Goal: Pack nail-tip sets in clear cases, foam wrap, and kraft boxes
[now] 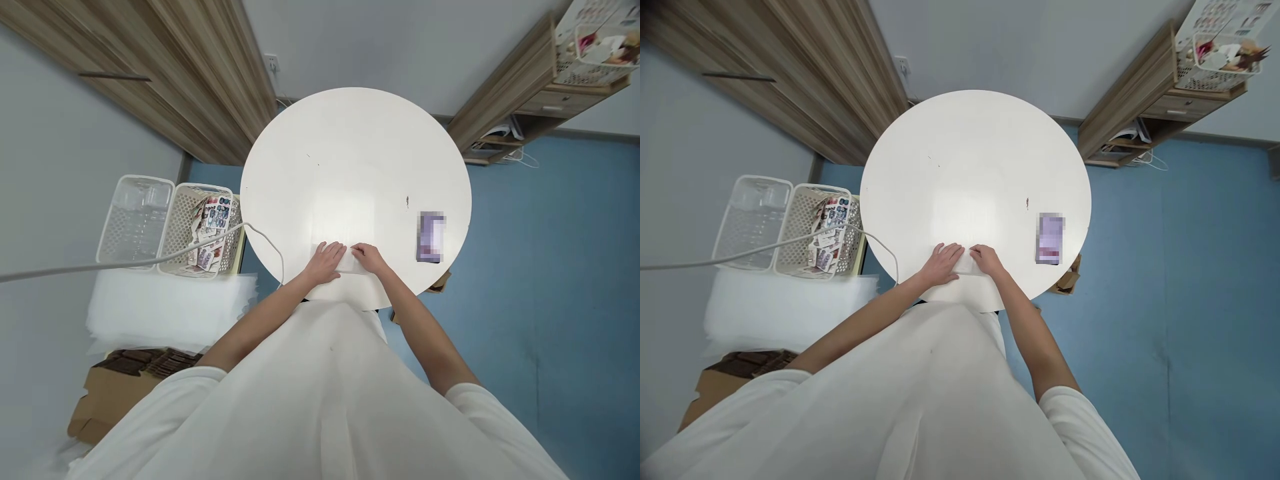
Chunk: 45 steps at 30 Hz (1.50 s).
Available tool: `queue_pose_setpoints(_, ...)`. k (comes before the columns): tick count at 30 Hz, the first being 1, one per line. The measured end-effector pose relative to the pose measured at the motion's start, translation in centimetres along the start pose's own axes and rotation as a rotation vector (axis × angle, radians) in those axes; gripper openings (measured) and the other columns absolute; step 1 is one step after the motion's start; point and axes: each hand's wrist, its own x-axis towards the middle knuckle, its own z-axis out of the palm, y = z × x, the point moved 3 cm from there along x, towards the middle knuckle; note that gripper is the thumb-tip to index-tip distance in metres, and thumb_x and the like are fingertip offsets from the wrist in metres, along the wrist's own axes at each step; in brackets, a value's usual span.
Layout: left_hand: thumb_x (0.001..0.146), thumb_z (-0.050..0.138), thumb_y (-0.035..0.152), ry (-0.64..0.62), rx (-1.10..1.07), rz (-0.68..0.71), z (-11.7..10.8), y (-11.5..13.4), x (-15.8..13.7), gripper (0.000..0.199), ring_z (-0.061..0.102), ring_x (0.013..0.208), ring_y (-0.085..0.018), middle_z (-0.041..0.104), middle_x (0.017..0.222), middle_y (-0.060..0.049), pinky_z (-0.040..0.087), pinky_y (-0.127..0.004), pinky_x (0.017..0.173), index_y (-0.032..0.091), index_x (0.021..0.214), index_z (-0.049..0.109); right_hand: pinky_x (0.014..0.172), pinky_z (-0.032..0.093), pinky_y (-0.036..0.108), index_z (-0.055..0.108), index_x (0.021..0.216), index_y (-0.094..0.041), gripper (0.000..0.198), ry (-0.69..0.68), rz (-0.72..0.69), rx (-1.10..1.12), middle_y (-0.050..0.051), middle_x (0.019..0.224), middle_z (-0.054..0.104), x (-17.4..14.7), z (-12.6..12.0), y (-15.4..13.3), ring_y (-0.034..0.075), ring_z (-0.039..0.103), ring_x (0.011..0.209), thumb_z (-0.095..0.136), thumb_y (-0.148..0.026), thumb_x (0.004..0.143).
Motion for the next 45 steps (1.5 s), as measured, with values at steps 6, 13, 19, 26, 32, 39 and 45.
queue_pose_setpoints(6, 0.066, 0.062, 0.028, -0.014, -0.042, -0.094, 0.3, -0.3, 0.0, 0.071, 0.036, 0.12, -0.03, 0.044, 0.127, -0.015, 0.011, -0.047, 0.103, 0.018, 0.13, 0.032, 0.075, 0.044, 0.031, 0.06, 0.1, -0.021, 0.023, 0.095, -0.009, -0.149, 0.005, 0.096, 0.063, -0.3, -0.1, 0.4, 0.019, 0.057, 0.087, 0.043, -0.026, 0.085)
queue_pose_setpoints(13, 0.065, 0.06, 0.033, -0.053, -0.02, -0.137, -0.4, -0.1, 0.1, 0.068, 0.035, 0.116, -0.029, 0.043, 0.122, -0.012, 0.018, -0.044, 0.098, 0.019, 0.126, 0.035, 0.093, 0.031, 0.043, 0.047, 0.121, -0.018, 0.038, 0.34, -0.15, -0.531, 0.014, 0.12, 0.05, -2.3, -0.1, -0.3, 0.027, 0.042, 0.112, 0.042, -0.029, 0.085)
queue_pose_setpoints(19, 0.06, 0.062, 0.046, -0.112, -0.043, -0.119, -1.0, -0.2, 0.0, 0.065, 0.033, 0.113, -0.031, 0.041, 0.12, -0.012, 0.018, -0.046, 0.094, 0.019, 0.116, 0.044, 0.098, 0.028, 0.043, 0.029, 0.134, -0.018, 0.074, 0.043, -0.393, -0.527, 0.014, 0.132, 0.041, -4.1, 3.2, -2.1, 0.029, 0.036, 0.12, 0.057, -0.049, 0.073)
queue_pose_setpoints(26, 0.056, 0.061, 0.047, -0.291, -0.05, -0.075, -1.4, 0.2, -1.3, 0.057, 0.039, 0.104, -0.029, 0.046, 0.106, -0.009, 0.025, -0.044, 0.088, 0.022, 0.107, 0.055, 0.079, 0.04, 0.034, 0.04, 0.121, -0.016, 0.047, -0.034, -0.253, -0.532, 0.012, 0.111, 0.056, -6.1, 5.2, -2.0, 0.023, 0.051, 0.099, 0.053, -0.021, 0.075)
queue_pose_setpoints(32, 0.068, 0.049, 0.043, -0.377, -0.119, -0.074, -2.2, 0.6, -2.2, 0.046, 0.048, 0.098, -0.025, 0.056, 0.098, -0.006, 0.029, -0.041, 0.086, 0.025, 0.111, 0.052, 0.072, 0.039, 0.028, 0.051, 0.105, -0.019, 0.027, -0.043, -0.151, -0.43, 0.007, 0.095, 0.061, -6.3, 5.3, -2.2, 0.019, 0.055, 0.088, 0.054, -0.021, 0.078)
queue_pose_setpoints(39, 0.065, 0.054, 0.036, -0.298, -0.322, -0.174, -3.4, -2.9, -2.4, 0.044, 0.056, 0.09, -0.022, 0.061, 0.103, -0.005, 0.039, -0.031, 0.078, 0.022, 0.106, 0.056, 0.069, 0.041, 0.027, 0.06, 0.088, -0.02, 0.019, -0.082, -0.063, -0.249, 0.006, 0.093, 0.06, -3.9, 2.8, -2.7, 0.018, 0.055, 0.083, 0.062, -0.028, 0.071)
queue_pose_setpoints(45, 0.065, 0.054, 0.033, -0.104, -0.53, -0.368, -2.4, -6.3, -2.6, 0.025, 0.059, 0.077, -0.02, 0.064, 0.085, -0.004, 0.043, -0.027, 0.064, 0.018, 0.084, 0.061, 0.064, 0.042, 0.026, 0.056, 0.093, -0.022, 0.03, -0.023, 0.063, -0.05, 0.002, 0.093, 0.06, -2.1, 1.2, -1.6, 0.016, 0.055, 0.08, 0.063, -0.035, 0.067)
